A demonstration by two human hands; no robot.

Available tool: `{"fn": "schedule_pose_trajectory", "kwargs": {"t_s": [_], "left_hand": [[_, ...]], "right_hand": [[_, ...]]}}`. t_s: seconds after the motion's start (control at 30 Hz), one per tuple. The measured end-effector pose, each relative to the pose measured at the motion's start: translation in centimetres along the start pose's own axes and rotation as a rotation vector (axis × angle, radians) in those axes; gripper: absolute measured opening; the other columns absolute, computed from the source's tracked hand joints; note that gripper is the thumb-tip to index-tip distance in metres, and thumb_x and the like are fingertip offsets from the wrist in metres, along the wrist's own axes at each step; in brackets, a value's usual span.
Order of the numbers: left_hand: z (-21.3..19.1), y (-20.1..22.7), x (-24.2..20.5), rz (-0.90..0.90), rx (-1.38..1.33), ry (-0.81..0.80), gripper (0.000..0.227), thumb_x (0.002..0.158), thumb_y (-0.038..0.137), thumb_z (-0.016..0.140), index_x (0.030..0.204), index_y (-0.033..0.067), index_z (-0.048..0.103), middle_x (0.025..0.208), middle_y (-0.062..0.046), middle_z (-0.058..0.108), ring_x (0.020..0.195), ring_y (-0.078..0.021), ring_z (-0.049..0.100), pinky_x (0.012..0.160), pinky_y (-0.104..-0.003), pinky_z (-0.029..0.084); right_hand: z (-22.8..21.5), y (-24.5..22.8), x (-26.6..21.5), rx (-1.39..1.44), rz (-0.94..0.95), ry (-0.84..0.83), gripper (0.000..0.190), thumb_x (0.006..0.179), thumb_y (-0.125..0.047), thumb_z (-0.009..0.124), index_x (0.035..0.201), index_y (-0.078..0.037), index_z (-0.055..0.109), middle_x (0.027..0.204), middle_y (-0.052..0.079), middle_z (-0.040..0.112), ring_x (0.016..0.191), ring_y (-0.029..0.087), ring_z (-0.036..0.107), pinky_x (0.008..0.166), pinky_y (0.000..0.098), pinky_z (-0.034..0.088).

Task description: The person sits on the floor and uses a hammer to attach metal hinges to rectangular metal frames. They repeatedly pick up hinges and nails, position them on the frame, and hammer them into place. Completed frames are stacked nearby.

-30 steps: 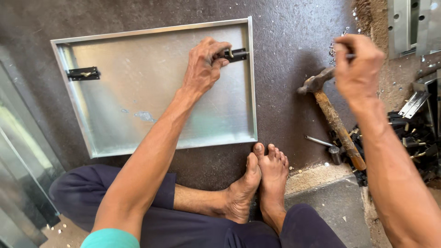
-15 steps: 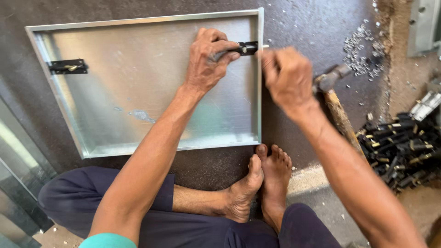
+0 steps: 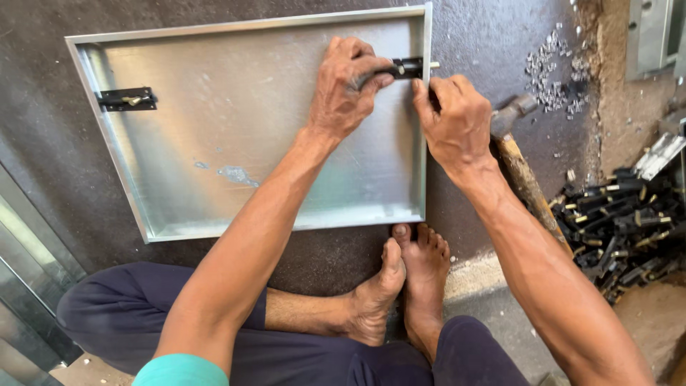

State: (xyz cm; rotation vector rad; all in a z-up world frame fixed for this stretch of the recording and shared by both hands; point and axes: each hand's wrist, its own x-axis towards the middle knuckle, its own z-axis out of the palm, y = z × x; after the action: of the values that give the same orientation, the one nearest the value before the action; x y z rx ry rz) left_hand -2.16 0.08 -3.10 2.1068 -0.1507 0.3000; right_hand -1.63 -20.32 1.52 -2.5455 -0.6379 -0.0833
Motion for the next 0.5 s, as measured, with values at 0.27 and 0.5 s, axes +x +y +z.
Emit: {"fn": "schedule_pose_trajectory", "kwargs": {"t_s": [0.27, 0.5], "left_hand": [[-0.5, 0.3, 0.1, 0.064, 0.008, 0.024, 0.021, 0.079, 0.012, 0.089, 0.098, 0.0115, 0.079, 0.096, -0.006, 0.063, 0.093, -0.0246, 0.055, 0.082, -0.038, 0.051], [1.7, -2.5, -0.2, 0.012, 0.108, -0.018, 0.015, 0.087, 0.022, 0.090, 0.098, 0.0167, 0.081, 0.093, -0.001, 0.065, 0.091, -0.0214, 0.054, 0.079, -0.035, 0.051]], "right_hand": [[-11.9, -0.4, -10.8, -0.418, 0.136, 0.050, 0.044, 0.085, -0.022, 0.077, 0.114, 0.008, 0.065, 0.098, 0.021, 0.070, 0.092, 0.038, 0.064, 0.085, 0.0455, 0.049], [-12.8, 4.8, -19.7, -0.186, 0.670, -0.182, 0.041, 0.107, -0.037, 0.067, 0.126, -0.001, 0.063, 0.084, 0.006, 0.064, 0.065, 0.018, 0.058, 0.057, 0.0350, 0.047]]}}
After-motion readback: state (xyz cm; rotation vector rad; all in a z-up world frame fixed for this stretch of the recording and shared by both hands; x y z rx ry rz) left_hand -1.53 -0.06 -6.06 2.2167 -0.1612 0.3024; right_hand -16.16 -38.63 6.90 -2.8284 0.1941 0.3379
